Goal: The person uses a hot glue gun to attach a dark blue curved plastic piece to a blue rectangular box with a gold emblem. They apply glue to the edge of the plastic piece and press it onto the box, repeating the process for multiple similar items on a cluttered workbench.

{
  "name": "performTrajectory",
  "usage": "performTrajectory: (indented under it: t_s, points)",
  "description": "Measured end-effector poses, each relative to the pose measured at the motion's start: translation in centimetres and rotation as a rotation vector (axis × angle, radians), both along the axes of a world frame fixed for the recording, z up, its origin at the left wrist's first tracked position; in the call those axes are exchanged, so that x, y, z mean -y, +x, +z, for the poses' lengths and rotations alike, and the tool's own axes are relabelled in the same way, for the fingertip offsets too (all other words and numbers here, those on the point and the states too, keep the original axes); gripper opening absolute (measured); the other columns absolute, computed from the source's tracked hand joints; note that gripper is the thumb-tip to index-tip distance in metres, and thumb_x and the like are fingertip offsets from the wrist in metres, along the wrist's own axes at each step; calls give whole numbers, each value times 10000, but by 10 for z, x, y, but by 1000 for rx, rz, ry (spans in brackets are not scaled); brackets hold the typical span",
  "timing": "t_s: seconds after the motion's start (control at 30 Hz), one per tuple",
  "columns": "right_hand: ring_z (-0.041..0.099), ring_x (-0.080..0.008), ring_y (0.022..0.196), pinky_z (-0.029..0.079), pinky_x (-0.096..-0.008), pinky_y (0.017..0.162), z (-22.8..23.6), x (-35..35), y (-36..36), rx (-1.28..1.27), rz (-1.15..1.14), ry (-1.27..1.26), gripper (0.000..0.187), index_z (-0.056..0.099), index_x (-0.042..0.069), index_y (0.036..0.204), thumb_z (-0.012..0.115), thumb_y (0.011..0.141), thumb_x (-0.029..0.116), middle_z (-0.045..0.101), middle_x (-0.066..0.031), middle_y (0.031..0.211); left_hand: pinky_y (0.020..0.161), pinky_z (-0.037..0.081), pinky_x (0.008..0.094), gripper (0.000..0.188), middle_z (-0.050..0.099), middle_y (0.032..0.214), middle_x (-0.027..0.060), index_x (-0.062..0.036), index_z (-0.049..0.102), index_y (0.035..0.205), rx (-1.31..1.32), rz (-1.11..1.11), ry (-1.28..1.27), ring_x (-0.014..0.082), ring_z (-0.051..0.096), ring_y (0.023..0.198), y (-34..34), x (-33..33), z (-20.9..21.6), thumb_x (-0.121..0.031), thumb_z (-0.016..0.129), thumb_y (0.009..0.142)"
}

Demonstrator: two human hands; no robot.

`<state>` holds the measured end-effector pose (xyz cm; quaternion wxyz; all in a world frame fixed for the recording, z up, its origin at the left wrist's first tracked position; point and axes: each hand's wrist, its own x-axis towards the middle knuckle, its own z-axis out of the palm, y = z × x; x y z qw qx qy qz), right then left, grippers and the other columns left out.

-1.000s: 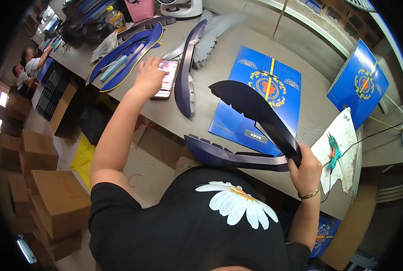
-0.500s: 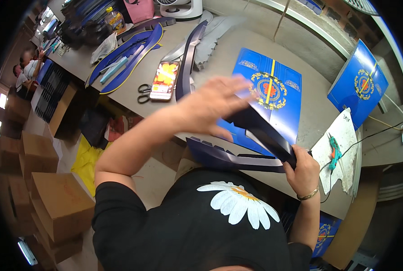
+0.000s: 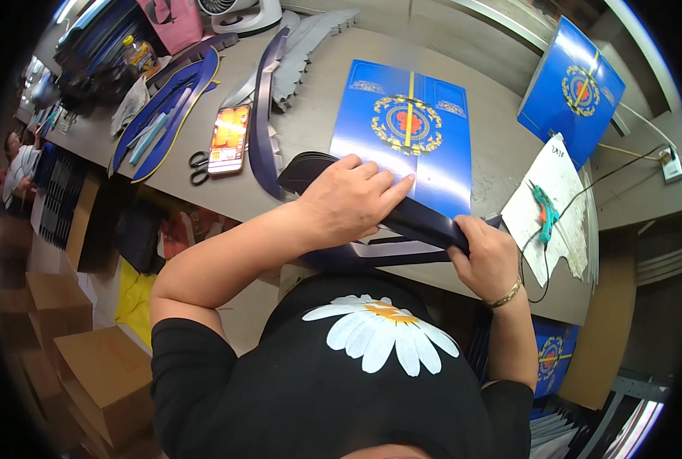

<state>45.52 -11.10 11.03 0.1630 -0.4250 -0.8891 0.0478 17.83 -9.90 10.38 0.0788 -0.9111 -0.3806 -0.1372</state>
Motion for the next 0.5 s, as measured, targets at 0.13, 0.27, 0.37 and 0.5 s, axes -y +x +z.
performTrajectory:
  t_s: [0.13,0.27,0.37,0.5]
  points:
    - [649,-276,712,508,-387,620,2,2,-2,21,-1,13,299,594,79,985,743,727,105,607,-85,782,800,483,339,769,614,878,18,-61,609,1304,16,-22,-52,203,622,828,2,-3,-3,-281,870,614]
    - [650,-273,702,507,-389,605,2,-2,-1,9,-9,80,267,591,78,952,731,724,79,606,-83,769,811,489,335,781,637,917,30,-60,600,1312,31,12,7,206,638,861,5,-2,-7,-282,872,614]
    - [647,-271,696,505,-389,596,5,-6,5,6,-29,132,261,597,75,948,722,719,59,603,-83,765,847,486,342,851,650,985,59,-56,539,1379,68,7,167,218,646,922,-2,-3,7,-282,866,626]
    - [643,-275,687,503,-386,592,11,-9,12,3,-24,162,265,599,69,954,713,716,45,599,-88,764,899,476,366,935,647,1060,91,-55,441,1462,83,177,58,237,641,986,-34,-8,-1,-277,853,652]
